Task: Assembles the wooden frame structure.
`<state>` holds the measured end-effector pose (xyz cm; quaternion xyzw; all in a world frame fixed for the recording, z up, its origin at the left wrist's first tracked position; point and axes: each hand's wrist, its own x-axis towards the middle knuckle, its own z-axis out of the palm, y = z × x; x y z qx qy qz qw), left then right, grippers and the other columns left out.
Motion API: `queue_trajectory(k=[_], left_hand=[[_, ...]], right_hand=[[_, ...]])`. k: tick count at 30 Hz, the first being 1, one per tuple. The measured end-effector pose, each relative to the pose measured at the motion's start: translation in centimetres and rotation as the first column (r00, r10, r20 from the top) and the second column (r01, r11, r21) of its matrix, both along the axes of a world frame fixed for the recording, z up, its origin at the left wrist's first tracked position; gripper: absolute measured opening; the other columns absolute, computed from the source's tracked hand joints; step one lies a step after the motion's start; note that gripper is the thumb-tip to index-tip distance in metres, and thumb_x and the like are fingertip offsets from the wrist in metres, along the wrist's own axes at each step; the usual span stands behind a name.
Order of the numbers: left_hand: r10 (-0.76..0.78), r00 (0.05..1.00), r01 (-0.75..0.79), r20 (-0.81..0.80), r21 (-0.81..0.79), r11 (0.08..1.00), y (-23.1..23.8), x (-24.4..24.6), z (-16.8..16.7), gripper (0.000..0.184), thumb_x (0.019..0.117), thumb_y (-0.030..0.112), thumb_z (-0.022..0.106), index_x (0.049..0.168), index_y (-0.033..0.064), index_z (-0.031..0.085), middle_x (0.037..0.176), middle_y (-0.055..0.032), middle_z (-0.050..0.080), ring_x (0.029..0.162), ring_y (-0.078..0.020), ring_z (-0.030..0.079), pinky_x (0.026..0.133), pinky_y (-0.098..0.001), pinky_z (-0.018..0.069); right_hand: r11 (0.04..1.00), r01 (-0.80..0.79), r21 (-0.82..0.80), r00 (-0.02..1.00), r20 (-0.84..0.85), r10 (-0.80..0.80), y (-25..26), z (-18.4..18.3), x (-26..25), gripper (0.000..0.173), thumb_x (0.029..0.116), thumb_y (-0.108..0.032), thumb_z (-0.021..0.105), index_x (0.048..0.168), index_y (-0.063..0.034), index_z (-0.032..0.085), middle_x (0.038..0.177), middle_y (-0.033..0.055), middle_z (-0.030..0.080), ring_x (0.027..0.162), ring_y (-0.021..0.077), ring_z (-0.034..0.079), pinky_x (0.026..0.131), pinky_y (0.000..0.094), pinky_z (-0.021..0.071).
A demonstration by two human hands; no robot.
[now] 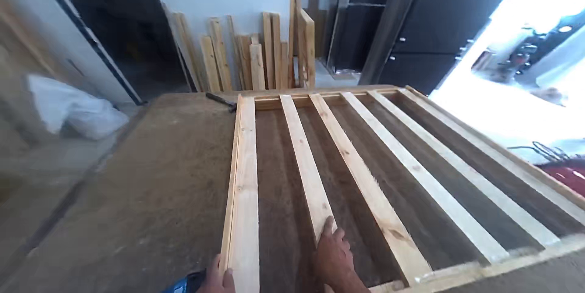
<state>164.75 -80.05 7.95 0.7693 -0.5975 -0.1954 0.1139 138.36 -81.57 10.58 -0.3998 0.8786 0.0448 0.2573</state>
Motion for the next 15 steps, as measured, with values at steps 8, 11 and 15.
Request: queue_trajectory(k=[8,11,15], left_hand=[[-0.195,0.977,0.143,-0.089,-0.406,0.902,4.1,-6.5,2.0,0.045,0.1035,0.027,0.058,0.135,-0.0049,0.062,0.135,-0.0241,0.064,0.128,-0.0403,0.061,0.11,-0.0548,0.0477],[-0.104,0.799,0.104,-0.592,-0.035,0.994,4.8,-15.1,3.4,0.055,0.1078,0.037,0.05,0.147,-0.0028,0.048,0.124,-0.018,0.071,0.111,-0.0282,0.072,0.1,-0.0498,0.0579],[-0.03,0.695,0.177,-0.718,0.131,0.976,4.4,-21.0,2.6,0.048,0.1076,0.04,0.048,0.137,0.0042,0.059,0.113,-0.0118,0.074,0.103,-0.0203,0.073,0.096,-0.0457,0.0595]], right_hand=[[0.963,0.184,-0.195,0.393,0.913,0.11,0.1,4.7,-8.1,0.047,0.085,-0.014,0.071,0.129,-0.0066,0.057,0.102,0.0131,0.073,0.086,0.0254,0.074,0.075,0.0458,0.0632],[0.87,0.443,-0.216,0.341,0.938,0.059,0.9,0.9,-10.6,0.037,0.0992,-0.022,0.066,0.13,-0.0035,0.058,0.104,0.0148,0.073,0.087,0.0254,0.075,0.076,0.0434,0.0644],[0.785,0.522,-0.334,0.397,0.909,0.123,1.9,-1.6,-9.9,0.038,0.1012,-0.019,0.062,0.137,-0.0054,0.06,0.103,0.0107,0.076,0.086,0.0197,0.076,0.077,0.0387,0.0655]])
